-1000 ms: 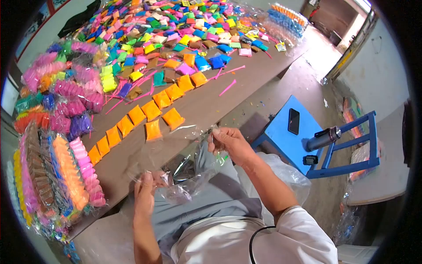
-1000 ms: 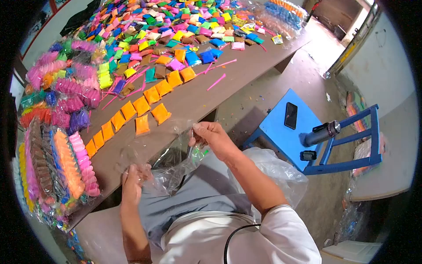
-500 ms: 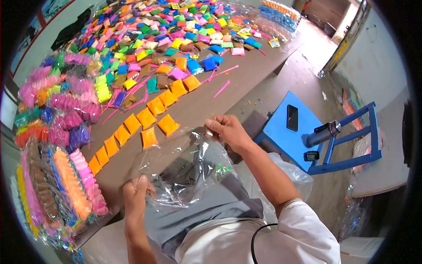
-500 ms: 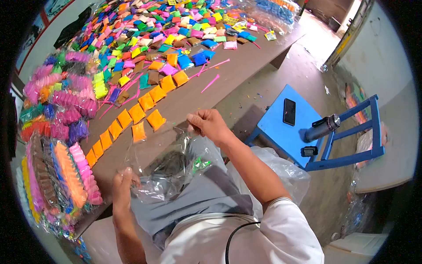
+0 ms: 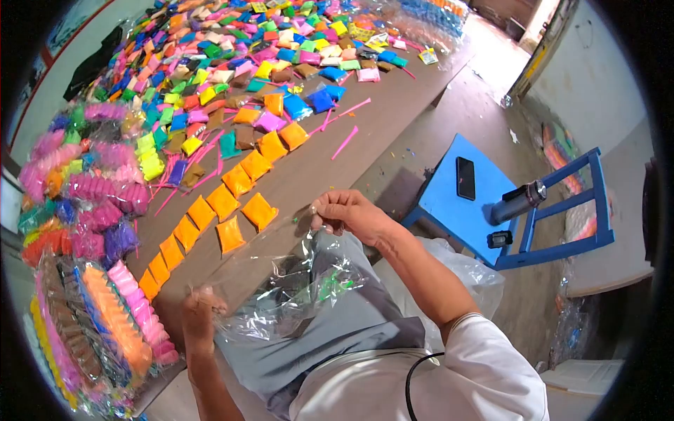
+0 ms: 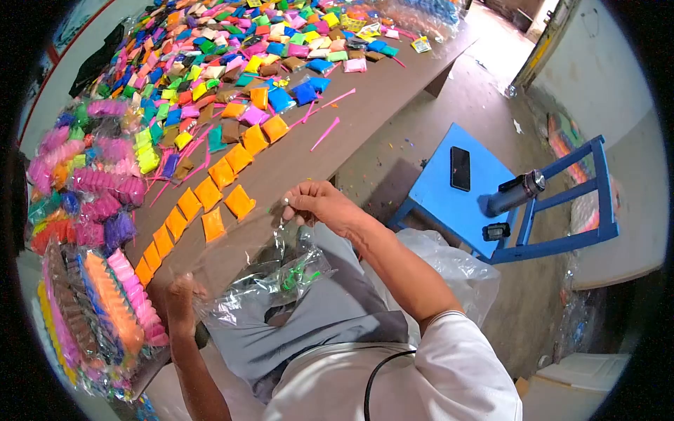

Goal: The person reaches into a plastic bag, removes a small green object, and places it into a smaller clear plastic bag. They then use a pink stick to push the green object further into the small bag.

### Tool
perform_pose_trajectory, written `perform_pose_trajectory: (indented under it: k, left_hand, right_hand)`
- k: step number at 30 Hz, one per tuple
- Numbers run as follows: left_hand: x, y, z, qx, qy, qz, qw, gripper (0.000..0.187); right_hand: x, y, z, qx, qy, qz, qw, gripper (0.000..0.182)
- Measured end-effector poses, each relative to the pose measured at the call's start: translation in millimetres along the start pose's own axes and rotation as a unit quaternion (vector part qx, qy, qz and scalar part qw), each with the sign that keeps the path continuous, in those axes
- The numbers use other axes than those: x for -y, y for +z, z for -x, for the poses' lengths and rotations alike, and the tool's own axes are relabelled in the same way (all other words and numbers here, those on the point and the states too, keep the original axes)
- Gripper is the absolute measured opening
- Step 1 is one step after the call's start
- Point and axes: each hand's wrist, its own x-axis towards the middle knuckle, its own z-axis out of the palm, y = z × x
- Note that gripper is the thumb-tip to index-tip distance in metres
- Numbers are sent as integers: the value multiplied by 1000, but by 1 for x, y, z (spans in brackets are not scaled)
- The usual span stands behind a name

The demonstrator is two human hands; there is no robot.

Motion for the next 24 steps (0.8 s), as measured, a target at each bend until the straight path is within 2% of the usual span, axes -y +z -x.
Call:
perform_pose_trajectory:
  k: [4, 6, 7, 9, 10, 12, 16, 18, 21, 24]
  left_hand:
    - [7, 0, -4, -23, -43, 49, 998, 42]
    - [7, 3, -3, -19, -44, 20, 999, 40]
    - [10, 4, -3, -18, -45, 20, 999, 40]
    - [22, 6, -5, -22, -42, 58, 997, 41]
    - [25, 6, -6, -22, -43, 59, 997, 41]
    - [26, 4, -7, -29, -44, 83, 995, 42]
    - [5, 9, 2, -46, -35, 77, 995, 42]
    - [-4, 12, 4, -51, -13, 12, 999, 42]
    - [4, 17, 2, -69, -42, 80, 994, 45]
    - [-4, 17, 4, -56, -20, 33, 998, 47]
  right_hand:
    - [-6, -2, -5, 17, -26, 51, 998, 21]
    - [-10, 2, -15, 28, -118, 155, 980, 33]
    - [-4, 5, -15, 28, -117, 155, 981, 33]
    - [16, 12, -12, 26, -125, 411, 903, 33]
    - [20, 15, -14, 26, -124, 412, 903, 33]
    - [24, 20, -19, 75, -135, 530, 834, 33]
    - [23, 26, -25, 110, -176, 555, 806, 31]
    - [24, 31, -24, 103, -194, 556, 801, 25]
    - [17, 30, -27, 106, -246, 550, 791, 19]
    - [17, 30, -29, 118, -248, 565, 778, 15]
